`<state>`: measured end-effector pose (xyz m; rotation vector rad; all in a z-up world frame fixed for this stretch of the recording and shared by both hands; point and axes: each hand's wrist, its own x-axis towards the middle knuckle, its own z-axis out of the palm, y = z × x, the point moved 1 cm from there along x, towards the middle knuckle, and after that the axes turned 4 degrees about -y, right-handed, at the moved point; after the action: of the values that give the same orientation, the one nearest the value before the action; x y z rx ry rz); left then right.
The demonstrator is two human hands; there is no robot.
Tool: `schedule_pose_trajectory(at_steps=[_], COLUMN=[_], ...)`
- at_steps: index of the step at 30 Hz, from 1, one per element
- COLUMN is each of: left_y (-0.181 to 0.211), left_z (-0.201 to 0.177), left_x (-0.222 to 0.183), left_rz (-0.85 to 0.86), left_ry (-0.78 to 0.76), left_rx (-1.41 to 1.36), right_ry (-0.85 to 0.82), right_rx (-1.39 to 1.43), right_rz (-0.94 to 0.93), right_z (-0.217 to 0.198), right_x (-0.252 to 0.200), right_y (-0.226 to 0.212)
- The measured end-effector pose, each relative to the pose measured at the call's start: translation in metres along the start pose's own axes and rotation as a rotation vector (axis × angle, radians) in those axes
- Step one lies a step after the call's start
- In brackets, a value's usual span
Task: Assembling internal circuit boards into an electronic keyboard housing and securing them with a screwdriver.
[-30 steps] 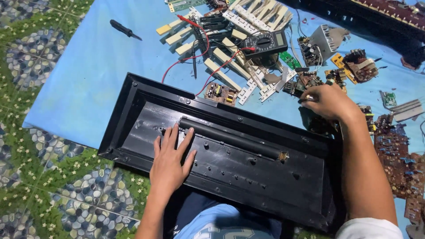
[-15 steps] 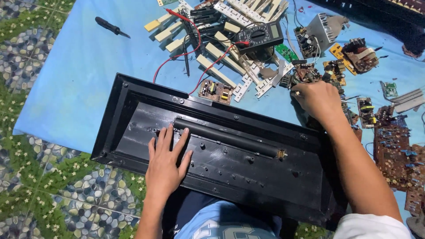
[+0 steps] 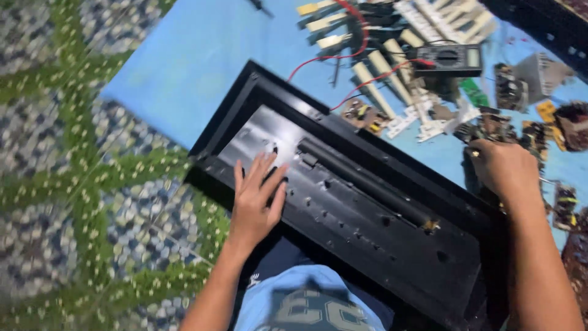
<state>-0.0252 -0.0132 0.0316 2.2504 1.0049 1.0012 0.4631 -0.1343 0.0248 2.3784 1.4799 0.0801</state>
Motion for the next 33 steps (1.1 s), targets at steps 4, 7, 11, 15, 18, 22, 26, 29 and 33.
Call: schedule_pose_trajectory(at_steps=[4, 7, 11, 15, 18, 22, 26, 29, 33], left_y=[-0.03, -0.064, -0.099, -0.124, -0.136, -0.139, -0.144, -0.144, -0.145], left_z=[-0.016, -0.023, -0.028, -0.022, -0.009, -0.005, 0.0, 0.0, 0.003], left_x=[-0.007, -0.011, -0.012, -0.013, -0.017, -0.011, -0.013, -0.015, -0.013], left_rz=[-0.096, -0.177, -0.312, -0.365, -0.396, -0.325, -0.247, -0.27, -0.203], left_ry=[0.19, 0.293, 0.363, 0.322, 0.314, 0.389, 0.415, 0.412, 0.447], left_rx=[0.11, 0.18, 0.212, 0.26, 0.188, 0.061, 0.012, 0.022, -0.093], right_ry=[0.012, -0.089, -0.016, 0.017, 0.045, 0.092, 0.123, 0.087, 0.168], right_rx=[-0.081, -0.055, -0.009, -0.046, 0.011, -0.061, -0.114, -0.108, -0.144], right_rz=[0.007, 0.042, 0.05, 0.056, 0.044, -0.003, 0.015, 0.072, 0.014], right_z=[-0.003, 0.004, 0.022, 0.031, 0.044, 0.07, 0.077, 0.075, 0.073], right_x=[0.003, 0.01, 0.022, 0.02, 0.023, 0.042, 0.046, 0.044, 0.048], right_y=[-0.007, 0.001, 0.013, 0.018, 0.029, 0.049, 0.052, 0.045, 0.056])
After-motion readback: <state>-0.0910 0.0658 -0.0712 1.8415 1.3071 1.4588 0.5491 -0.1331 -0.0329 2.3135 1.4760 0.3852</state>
